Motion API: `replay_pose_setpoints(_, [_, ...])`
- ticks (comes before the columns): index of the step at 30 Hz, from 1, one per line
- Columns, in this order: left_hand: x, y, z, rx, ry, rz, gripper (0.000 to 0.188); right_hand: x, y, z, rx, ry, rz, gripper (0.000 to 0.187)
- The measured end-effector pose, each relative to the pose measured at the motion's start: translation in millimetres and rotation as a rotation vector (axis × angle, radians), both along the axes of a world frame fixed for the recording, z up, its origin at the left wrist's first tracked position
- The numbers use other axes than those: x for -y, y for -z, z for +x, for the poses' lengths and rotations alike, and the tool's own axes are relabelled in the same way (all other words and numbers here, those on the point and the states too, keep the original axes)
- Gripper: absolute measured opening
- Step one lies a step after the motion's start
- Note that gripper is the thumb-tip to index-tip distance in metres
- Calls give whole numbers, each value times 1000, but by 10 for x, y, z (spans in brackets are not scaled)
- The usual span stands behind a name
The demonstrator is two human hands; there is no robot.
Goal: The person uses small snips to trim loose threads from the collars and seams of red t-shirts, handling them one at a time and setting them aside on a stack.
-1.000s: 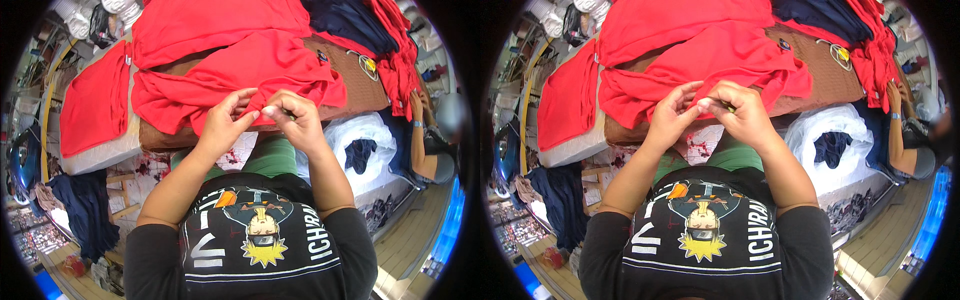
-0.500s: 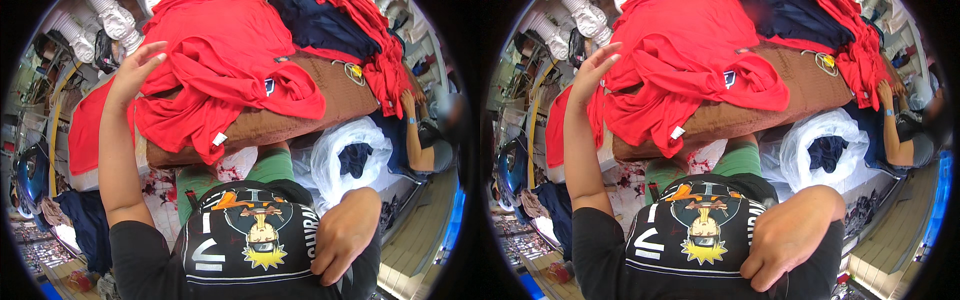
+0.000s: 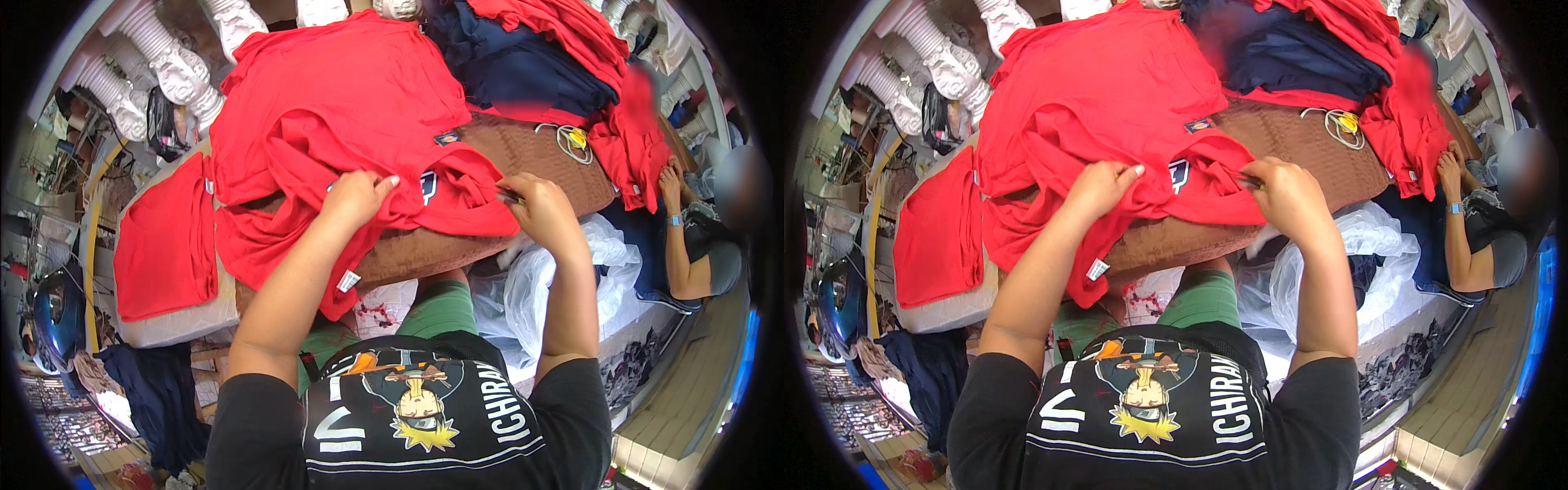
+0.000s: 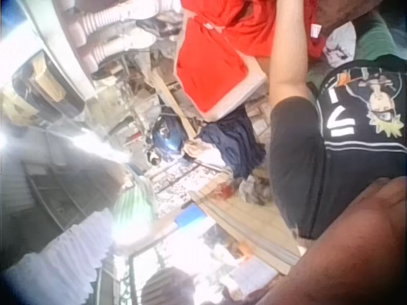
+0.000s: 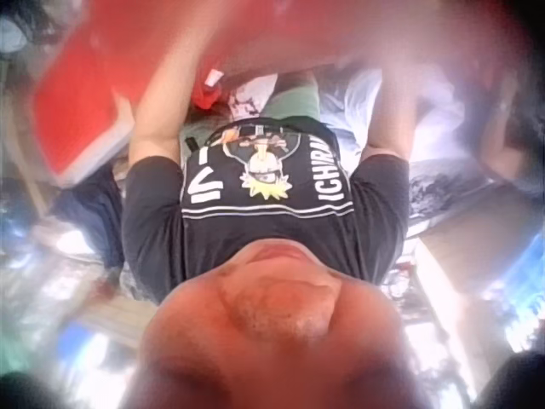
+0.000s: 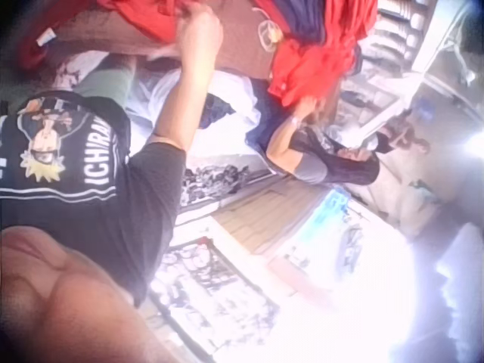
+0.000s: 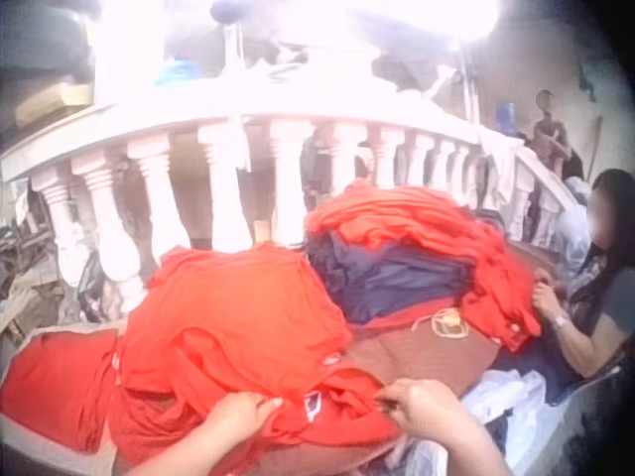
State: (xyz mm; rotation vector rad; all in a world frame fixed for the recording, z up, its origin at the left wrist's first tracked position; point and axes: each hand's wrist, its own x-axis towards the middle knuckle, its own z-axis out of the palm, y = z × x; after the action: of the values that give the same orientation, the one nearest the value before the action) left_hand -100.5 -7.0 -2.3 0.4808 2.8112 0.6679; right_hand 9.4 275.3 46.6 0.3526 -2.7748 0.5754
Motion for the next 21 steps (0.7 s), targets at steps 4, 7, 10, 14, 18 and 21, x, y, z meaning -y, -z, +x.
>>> replay_pose_setpoints(4, [60,136,127,66,29,-55,57,-135,388,-127,373,322,10,30])
replay_pose_setpoints(7, [132,138,199,206,139,114,49,-175,617,-116,443,307,15,34])
replay_pose_setpoints(10, [144,225,278,274,242,230,32,-202,726,-80,396,303,-3,33])
replay_pose_setpoints(14, [341,10,380,629,-111,1168,25,15,394,-60,206,333,-77,25])
replay_pose_setpoints(18, [996,-603,119,464,-92,1600,16,150,-121,-13,-434,204,-311,21])
replay_pose_setpoints(21, [1157,-1451,457,5,284,1635,37,74,-493,130,-488,128,-408,21])
